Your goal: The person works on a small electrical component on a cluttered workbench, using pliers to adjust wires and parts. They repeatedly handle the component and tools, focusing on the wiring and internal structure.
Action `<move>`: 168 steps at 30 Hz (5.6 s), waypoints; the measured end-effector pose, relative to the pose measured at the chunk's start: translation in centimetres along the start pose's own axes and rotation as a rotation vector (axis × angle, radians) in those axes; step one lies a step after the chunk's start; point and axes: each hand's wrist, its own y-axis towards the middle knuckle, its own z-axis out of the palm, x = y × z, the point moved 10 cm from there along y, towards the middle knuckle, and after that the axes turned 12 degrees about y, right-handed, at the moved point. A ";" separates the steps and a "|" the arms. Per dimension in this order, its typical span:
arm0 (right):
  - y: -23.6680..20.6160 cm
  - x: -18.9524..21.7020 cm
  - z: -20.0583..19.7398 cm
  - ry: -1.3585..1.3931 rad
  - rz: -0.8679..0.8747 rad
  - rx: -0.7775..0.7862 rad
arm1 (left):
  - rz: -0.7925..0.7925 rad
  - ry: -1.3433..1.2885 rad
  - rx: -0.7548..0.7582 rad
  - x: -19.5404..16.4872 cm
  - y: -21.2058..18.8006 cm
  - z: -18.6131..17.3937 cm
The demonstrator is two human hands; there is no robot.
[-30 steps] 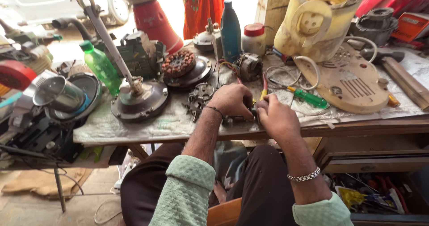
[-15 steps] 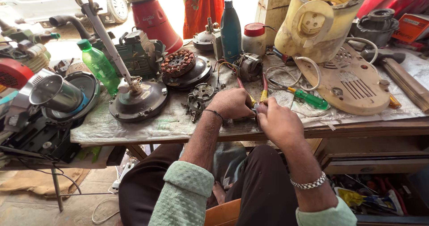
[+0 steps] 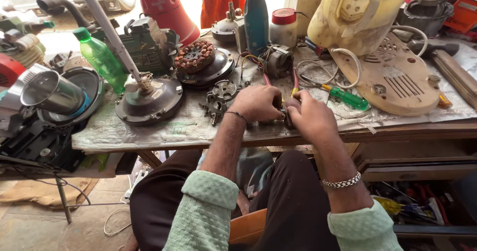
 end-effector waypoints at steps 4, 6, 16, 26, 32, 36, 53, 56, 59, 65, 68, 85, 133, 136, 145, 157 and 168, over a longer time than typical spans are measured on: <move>-0.6 -0.1 0.4 -0.023 0.052 0.054 | 0.013 -0.043 0.006 0.2 0.0 0.0; -0.8 -0.1 0.4 -0.012 0.084 0.061 | 0.022 -0.060 -0.005 0.1 0.1 -0.1; -1.0 0.2 0.4 -0.105 0.130 0.104 | -0.001 -0.050 -0.006 0.5 0.5 0.1; -0.7 0.1 0.7 -0.119 0.108 0.159 | -0.026 -0.061 0.010 0.8 0.5 0.4; -0.9 0.4 0.4 -0.126 0.096 0.099 | -0.043 -0.081 0.021 0.8 0.4 0.5; -0.8 0.1 0.6 -0.087 0.107 0.113 | -0.063 -0.046 0.030 0.9 0.2 0.5; -1.1 0.5 0.7 -0.199 0.098 0.218 | -0.034 -0.068 -0.001 1.0 0.5 0.2; -0.7 1.4 -0.3 -0.093 0.020 0.125 | -0.053 -0.117 0.022 0.9 0.0 0.6; -0.5 1.2 -0.3 -0.140 0.040 0.178 | -0.054 -0.118 -0.018 1.0 0.0 0.0; -0.3 1.5 -4.4 0.476 0.077 0.061 | -0.087 -0.112 0.052 1.0 -0.1 0.3; -1.0 4.7 -10.6 0.481 -0.336 -0.375 | -0.091 -0.093 0.054 0.9 -0.2 0.2; -1.0 0.5 -0.4 -0.005 0.025 0.106 | 0.020 -0.121 -0.044 0.1 -0.2 -0.6; 0.0 -0.3 -5.9 0.455 -0.367 -0.424 | -0.120 -0.262 -0.110 4.0 -5.3 -1.9; -0.5 1.9 -5.7 0.443 -0.493 -0.329 | -0.112 -0.224 -0.127 3.9 -5.3 -2.4; -3.1 6.5 -3.9 0.357 -0.721 -0.057 | -0.101 -0.018 -0.063 2.0 -3.9 -2.0; -2.6 6.1 -2.4 0.222 -0.707 -0.016 | -0.133 0.057 0.013 1.7 -3.2 -1.0; -2.5 6.0 -2.6 0.276 -0.612 0.036 | -0.117 0.035 -0.025 1.7 -3.5 -1.4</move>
